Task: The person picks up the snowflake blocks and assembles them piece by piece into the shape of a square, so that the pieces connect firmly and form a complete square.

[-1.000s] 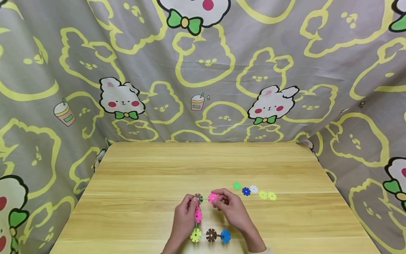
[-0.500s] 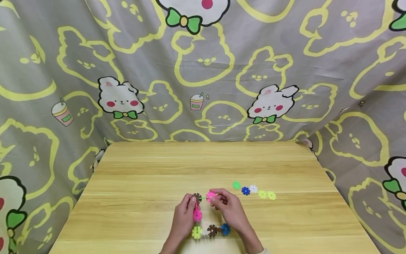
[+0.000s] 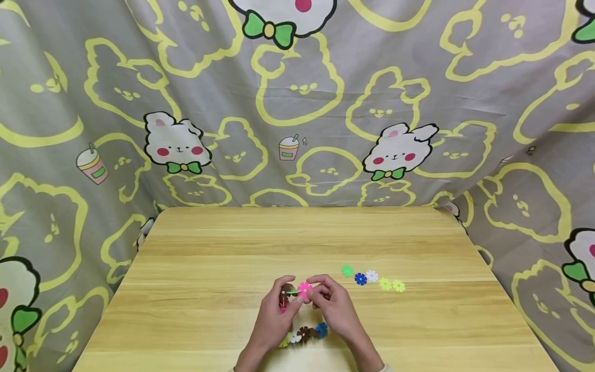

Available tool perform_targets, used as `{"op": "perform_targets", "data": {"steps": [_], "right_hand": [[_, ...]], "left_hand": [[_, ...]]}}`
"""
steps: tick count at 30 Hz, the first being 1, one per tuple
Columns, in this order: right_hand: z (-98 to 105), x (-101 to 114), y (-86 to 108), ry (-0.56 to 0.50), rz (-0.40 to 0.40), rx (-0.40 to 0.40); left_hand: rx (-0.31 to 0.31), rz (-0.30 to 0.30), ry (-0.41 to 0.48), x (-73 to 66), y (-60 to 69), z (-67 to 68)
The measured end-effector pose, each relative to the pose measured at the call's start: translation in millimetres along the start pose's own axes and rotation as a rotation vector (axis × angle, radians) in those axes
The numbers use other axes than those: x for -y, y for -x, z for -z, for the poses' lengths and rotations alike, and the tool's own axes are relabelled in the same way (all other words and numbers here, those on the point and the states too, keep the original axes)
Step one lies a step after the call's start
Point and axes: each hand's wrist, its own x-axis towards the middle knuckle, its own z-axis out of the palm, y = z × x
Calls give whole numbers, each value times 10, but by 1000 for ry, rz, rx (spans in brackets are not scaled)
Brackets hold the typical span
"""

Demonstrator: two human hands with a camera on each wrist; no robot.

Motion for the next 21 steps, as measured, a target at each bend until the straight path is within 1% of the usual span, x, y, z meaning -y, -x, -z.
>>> {"op": "perform_targets", "data": {"steps": [3,8,11,13,15,17,19,21], "right_hand": [[-4,-4,1,8,6,17],[23,-11,-1,48,22,63],[59,-23,-12,91,38,88],[95,-33,-26,110,45,87],[146,-52,-44,127,41,60],[213,-74,-65,144,31,10],[298,-106,-88,171,20,-57],[399,-143,-111,220,19,-134]], "left_hand": [[-4,-12,22,15,-7,-12],[-33,-26,95,28,-17,-15],[-38,-14,123,22,-20,-3],[-39,1,128,11,-20,12],[-39,18,126,9,-20,24],[-39,33,117,15,-21,33],[-40,43,110,28,-22,37],[-40,50,106,36,-23,38]]}}
